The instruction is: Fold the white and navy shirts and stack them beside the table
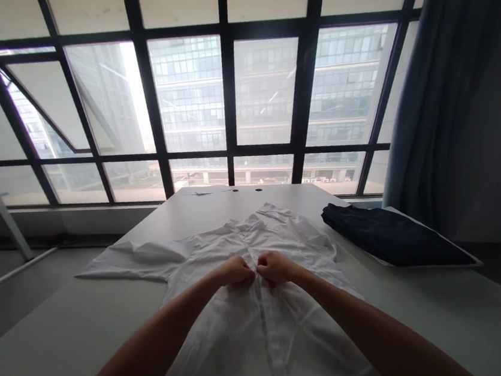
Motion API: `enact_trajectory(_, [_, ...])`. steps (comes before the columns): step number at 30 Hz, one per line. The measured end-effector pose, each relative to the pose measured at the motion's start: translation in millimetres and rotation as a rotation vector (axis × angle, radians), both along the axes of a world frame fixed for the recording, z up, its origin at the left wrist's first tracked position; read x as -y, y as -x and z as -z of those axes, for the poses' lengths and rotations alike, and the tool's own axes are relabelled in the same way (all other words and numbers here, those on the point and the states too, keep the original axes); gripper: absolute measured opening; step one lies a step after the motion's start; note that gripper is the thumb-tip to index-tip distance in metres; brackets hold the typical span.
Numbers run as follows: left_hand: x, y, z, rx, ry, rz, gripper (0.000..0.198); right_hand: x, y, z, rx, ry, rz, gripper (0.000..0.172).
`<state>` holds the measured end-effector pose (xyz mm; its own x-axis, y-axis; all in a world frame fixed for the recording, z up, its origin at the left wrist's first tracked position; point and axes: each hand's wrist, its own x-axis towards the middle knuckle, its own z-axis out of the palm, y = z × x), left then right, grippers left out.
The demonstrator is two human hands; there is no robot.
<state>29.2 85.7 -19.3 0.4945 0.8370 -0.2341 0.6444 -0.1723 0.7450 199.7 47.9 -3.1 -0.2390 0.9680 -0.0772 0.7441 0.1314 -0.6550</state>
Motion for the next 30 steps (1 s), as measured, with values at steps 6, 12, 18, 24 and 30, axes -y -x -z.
enact_trajectory(6, [3, 0, 3.8, 0.233, 0.185, -0.153, 0.028, 3, 5, 16.6, 0.012, -0.324, -0.032, 0.014])
enact_trajectory(12, [10, 1, 4.9, 0.336, 0.208, -0.135, 0.027, 6, 3, 26.0, -0.168, -0.236, 0.044, 0.017])
enact_trajectory(18, [16, -2, 3.1, 0.348, 0.185, -0.120, 0.025, 6, 2, 25.6, -0.452, 0.053, 0.152, 0.015])
enact_trajectory(24, [18, -2, 5.2, 0.368, 0.164, -0.112, 0.029, 7, 6, 20.2, -0.481, 0.142, 0.184, 0.014])
enact_trajectory(30, [17, -2, 2.0, 0.366, 0.193, -0.115, 0.029, 5, 6, 25.8, -0.497, 0.066, 0.156, 0.017])
